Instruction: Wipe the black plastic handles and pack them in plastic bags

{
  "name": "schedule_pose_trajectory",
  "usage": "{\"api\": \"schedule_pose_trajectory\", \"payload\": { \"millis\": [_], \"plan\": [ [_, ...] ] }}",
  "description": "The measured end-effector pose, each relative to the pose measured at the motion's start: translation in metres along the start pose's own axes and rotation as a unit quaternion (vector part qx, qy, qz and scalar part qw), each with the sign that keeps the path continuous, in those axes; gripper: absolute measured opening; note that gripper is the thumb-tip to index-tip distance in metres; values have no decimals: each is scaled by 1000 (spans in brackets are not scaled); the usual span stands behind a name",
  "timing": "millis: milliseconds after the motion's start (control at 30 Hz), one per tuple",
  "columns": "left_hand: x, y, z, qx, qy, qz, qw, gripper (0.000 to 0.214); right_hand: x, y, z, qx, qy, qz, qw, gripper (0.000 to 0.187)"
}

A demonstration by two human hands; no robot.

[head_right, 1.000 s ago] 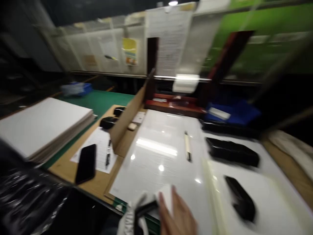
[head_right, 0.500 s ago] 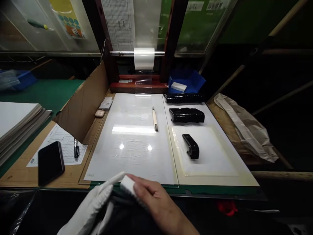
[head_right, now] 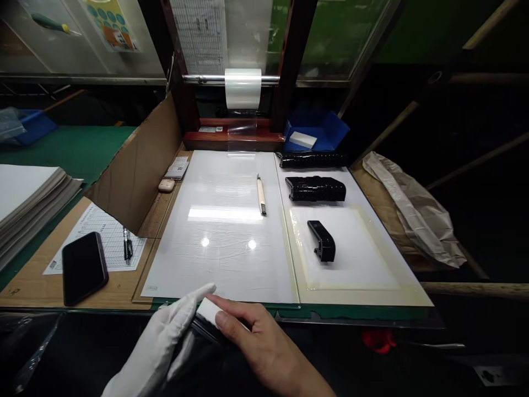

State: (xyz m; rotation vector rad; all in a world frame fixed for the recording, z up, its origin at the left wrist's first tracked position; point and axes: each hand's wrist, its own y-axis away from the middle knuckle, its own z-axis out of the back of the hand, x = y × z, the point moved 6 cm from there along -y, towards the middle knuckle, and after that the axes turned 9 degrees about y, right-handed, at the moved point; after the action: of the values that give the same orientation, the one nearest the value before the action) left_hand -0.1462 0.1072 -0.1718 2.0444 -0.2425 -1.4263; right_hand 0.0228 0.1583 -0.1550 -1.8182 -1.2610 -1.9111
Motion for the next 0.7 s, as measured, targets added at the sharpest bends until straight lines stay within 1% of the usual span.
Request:
{"api": "schedule_pose_trajectory", "payload": {
  "millis": [33, 67, 100, 133, 200, 233, 267, 300, 367, 400, 433, 500, 533, 567, 633, 700],
  "plan": [
    [1, 0, -2, 2, 6, 4, 1000, 61, -2, -1, -2, -3, 8, -1, 1000, 49],
    [1, 1, -4, -10, 21, 5, 1000, 61, -5, -3, -4, -25, 19, -1, 1000, 50],
    [2, 1, -4, -37, 45, 2, 998, 62, -10, -5, -6, -67, 31, 1, 997, 51],
    [4, 1, -5, -66, 74, 0, 995, 63, -16, -7, -9, -125, 44, 7, 991, 52],
    [10, 2, -7, -116, 137, 3, 984, 60, -24, -8, -16, -244, 96, 47, 964, 50],
    [15, 1, -8, -132, 163, 12, 978, 58, -26, -9, -21, -286, 137, 85, 945, 47],
    [20, 1, -10, -130, 178, 27, 975, 56, -25, -9, -25, -311, 182, 125, 924, 44],
    [26, -1, -13, -107, 182, 48, 976, 57, -24, -10, -29, -321, 227, 158, 906, 42],
    [36, -2, -17, -33, 165, 97, 981, 61, -19, -11, -26, -319, 305, 201, 874, 43],
    [40, -2, -17, 0, 149, 109, 983, 61, -14, -11, -23, -312, 341, 223, 858, 46],
    [43, -2, -15, 20, 135, 110, 984, 56, -9, -10, -19, -299, 379, 251, 839, 50],
    [46, -2, -7, 14, 123, 92, 988, 38, 1, -7, -17, -246, 454, 317, 796, 56],
    [47, -3, -3, 3, 122, 79, 989, 30, 4, -6, -17, -222, 481, 333, 780, 56],
    [48, -3, 0, -4, 122, 71, 990, 27, 4, -7, -15, -215, 498, 329, 773, 55],
    [52, -3, 3, -2, 125, 65, 990, 32, 4, -9, -12, -239, 514, 298, 768, 50],
    [54, -3, 4, 7, 122, 59, 991, 35, 4, -9, -16, -252, 519, 304, 759, 49]
  ]
}}
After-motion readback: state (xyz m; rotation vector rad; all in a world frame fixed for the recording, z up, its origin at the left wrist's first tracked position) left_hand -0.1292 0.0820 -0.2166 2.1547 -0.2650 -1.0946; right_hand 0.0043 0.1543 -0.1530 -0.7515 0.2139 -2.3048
